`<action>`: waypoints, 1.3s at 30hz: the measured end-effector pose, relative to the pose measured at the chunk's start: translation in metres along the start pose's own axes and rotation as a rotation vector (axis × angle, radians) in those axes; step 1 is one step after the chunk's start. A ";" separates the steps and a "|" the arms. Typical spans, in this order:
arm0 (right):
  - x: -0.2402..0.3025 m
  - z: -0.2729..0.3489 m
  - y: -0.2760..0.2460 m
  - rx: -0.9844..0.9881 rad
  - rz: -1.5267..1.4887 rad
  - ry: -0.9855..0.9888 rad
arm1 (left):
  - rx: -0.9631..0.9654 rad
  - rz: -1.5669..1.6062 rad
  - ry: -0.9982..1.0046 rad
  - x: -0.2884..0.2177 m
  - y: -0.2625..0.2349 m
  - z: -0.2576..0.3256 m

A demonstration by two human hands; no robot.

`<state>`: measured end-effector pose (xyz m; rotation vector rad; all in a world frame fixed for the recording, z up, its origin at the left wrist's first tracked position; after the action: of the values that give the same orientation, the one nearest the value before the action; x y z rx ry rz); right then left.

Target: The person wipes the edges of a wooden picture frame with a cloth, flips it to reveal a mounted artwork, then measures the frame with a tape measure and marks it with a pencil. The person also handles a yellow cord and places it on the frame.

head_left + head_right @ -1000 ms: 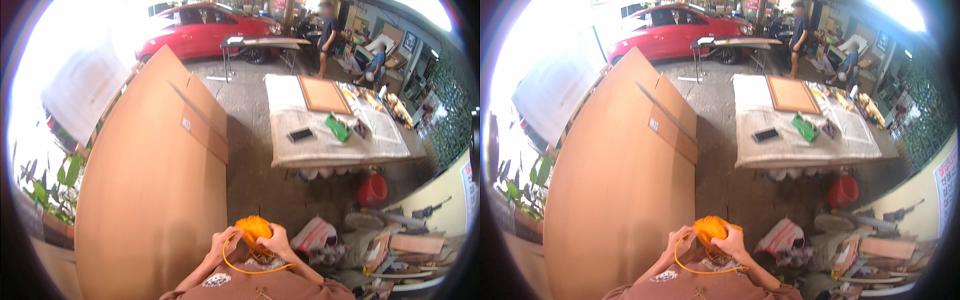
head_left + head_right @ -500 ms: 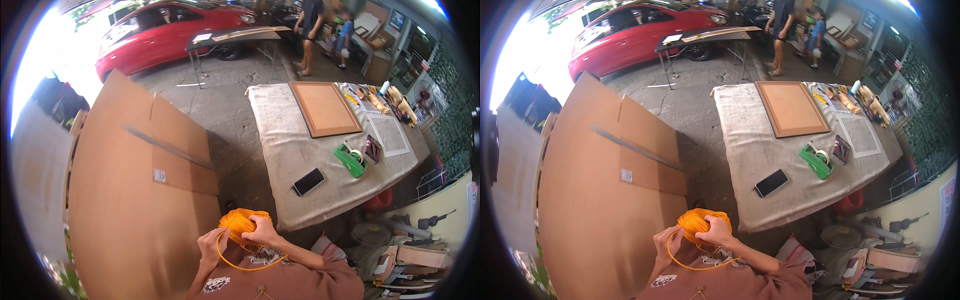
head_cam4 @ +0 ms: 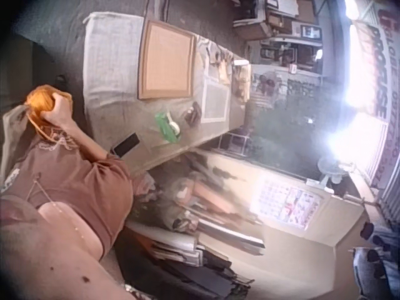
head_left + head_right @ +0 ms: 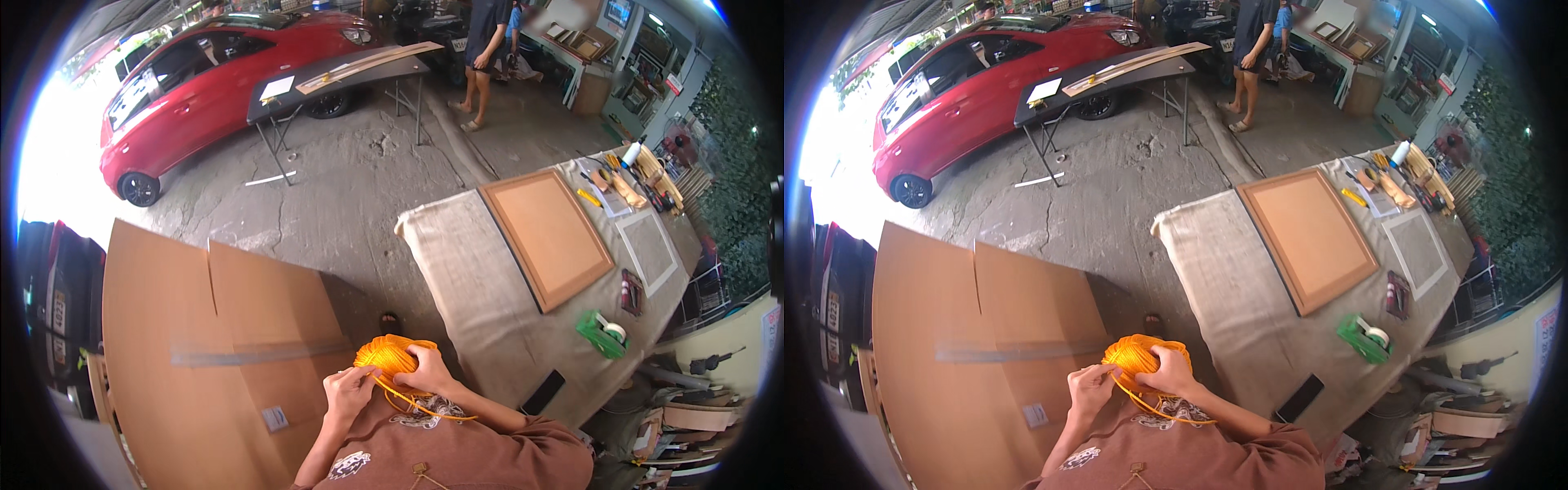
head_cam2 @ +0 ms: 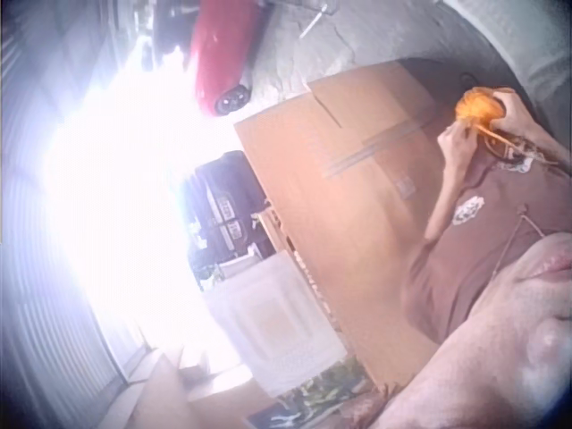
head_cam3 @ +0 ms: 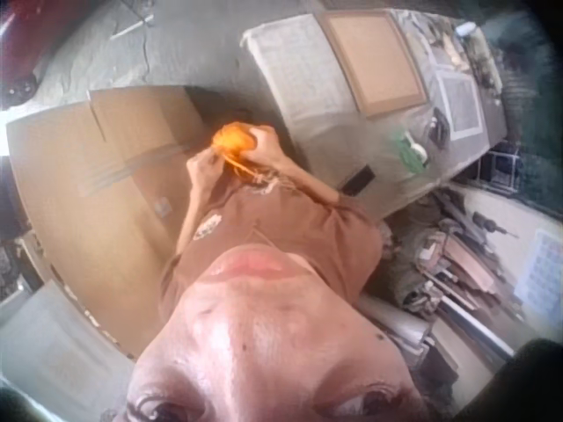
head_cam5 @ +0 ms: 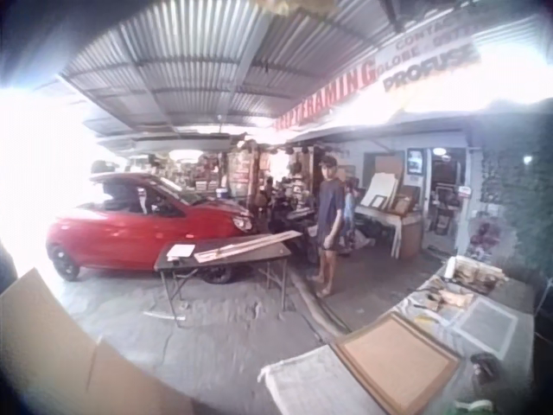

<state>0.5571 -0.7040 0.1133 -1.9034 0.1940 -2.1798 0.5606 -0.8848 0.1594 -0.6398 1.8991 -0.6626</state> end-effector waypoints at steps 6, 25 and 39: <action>-0.004 -0.183 0.000 0.032 0.013 -0.094 | 0.062 -0.136 -0.031 0.083 0.031 -0.150; 0.062 -0.546 -0.094 -0.250 -0.042 0.143 | 0.337 0.040 -0.010 0.216 0.138 -0.571; 0.085 -0.561 -0.223 -0.944 -0.086 0.137 | 0.805 0.311 0.703 0.105 0.245 -0.730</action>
<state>-0.0287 -0.5444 0.1723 -2.1630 1.3971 -2.5073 -0.1824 -0.6593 0.1915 0.4544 2.0288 -1.4518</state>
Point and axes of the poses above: each hand's wrist, its own z-axis away from the middle knuckle, its own y-axis out of the palm, x = y × z, the point moved 5 cm from there along -z, towards the middle knuckle, and after that the axes turned 11 degrees about -z, right-handed, at the moved point
